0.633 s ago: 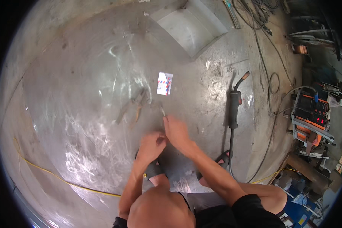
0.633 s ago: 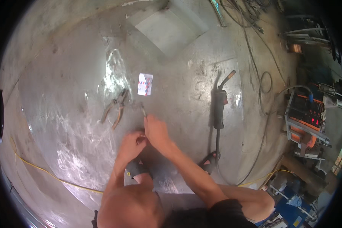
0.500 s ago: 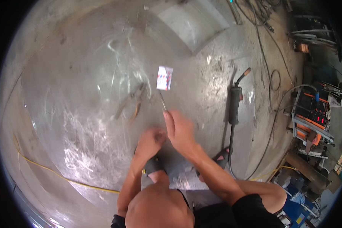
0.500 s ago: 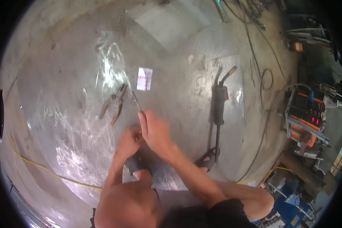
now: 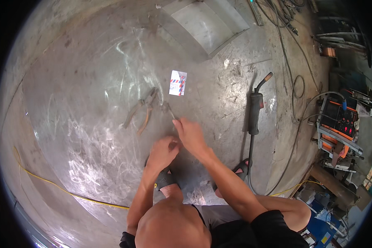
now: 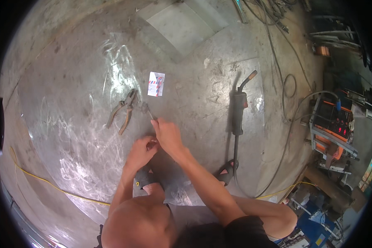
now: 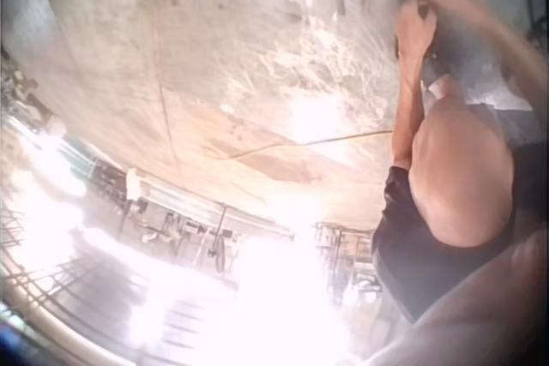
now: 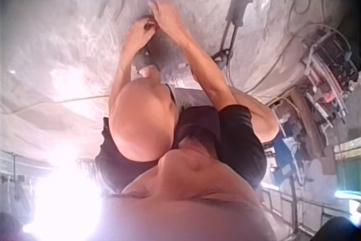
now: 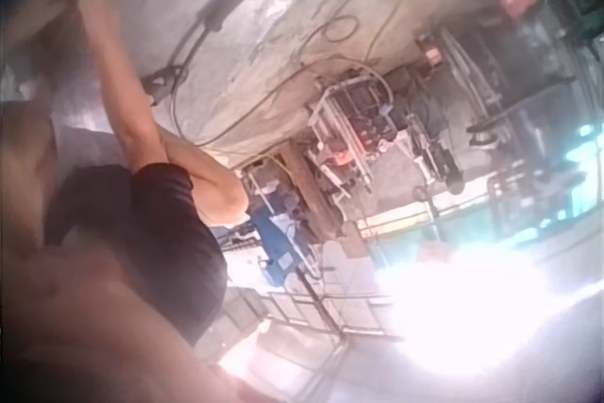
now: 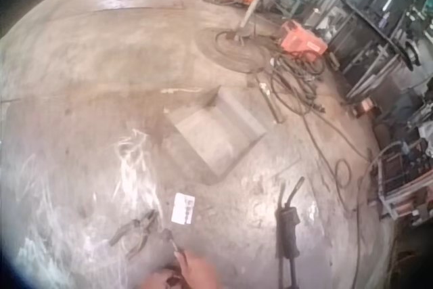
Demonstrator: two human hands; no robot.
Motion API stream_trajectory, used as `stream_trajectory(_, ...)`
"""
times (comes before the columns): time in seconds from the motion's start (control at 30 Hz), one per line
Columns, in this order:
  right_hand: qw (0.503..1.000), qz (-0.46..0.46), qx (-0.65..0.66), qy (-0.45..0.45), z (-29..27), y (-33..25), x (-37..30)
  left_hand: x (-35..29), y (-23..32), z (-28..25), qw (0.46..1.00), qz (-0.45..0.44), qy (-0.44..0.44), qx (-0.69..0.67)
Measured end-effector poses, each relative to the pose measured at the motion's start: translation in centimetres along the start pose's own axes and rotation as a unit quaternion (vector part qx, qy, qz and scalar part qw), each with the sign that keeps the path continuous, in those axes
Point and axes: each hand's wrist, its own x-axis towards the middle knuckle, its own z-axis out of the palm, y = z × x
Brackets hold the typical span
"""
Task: The person prepares a metal component by positioning it on a sheet, aligning a paper template, and using a welding tool to join pieces together. They use pliers to hold the parts in place while welding.
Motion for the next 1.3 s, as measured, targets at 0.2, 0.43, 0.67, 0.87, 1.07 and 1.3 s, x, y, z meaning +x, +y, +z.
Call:
stream_trajectory(0.2,0.99,0.045,0.106,-0.079,-0.1,1.2,0.4,0.0,-0.2,0.0,1.0,0.023,0.007,-0.009)
stream_trajectory(0.43,0.989,0.036,0.103,-0.101,-1.0,0.5,0.6,-0.1,0.4,-0.4,1.0,0.008,0.0,-0.009)
stream_trajectory(0.67,0.995,-0.021,0.095,-0.027,-2.2,-1.4,-0.4,0.1,1.2,-0.5,0.999,-0.029,-0.014,0.025)
stream_trajectory(0.87,0.973,-0.183,0.068,0.121,-4.8,-4.9,-3.7,-0.5,0.3,-0.9,0.999,-0.033,0.01,-0.012)
stream_trajectory(1.07,0.994,-0.074,-0.048,0.057,-1.1,-1.2,-3.6,-1.5,-0.5,0.3,0.998,-0.025,-0.035,0.043)
stream_trajectory(1.3,0.999,0.013,-0.028,-0.019,-0.4,-0.1,-1.1,0.3,0.5,0.0,1.0,0.024,-0.005,0.011)
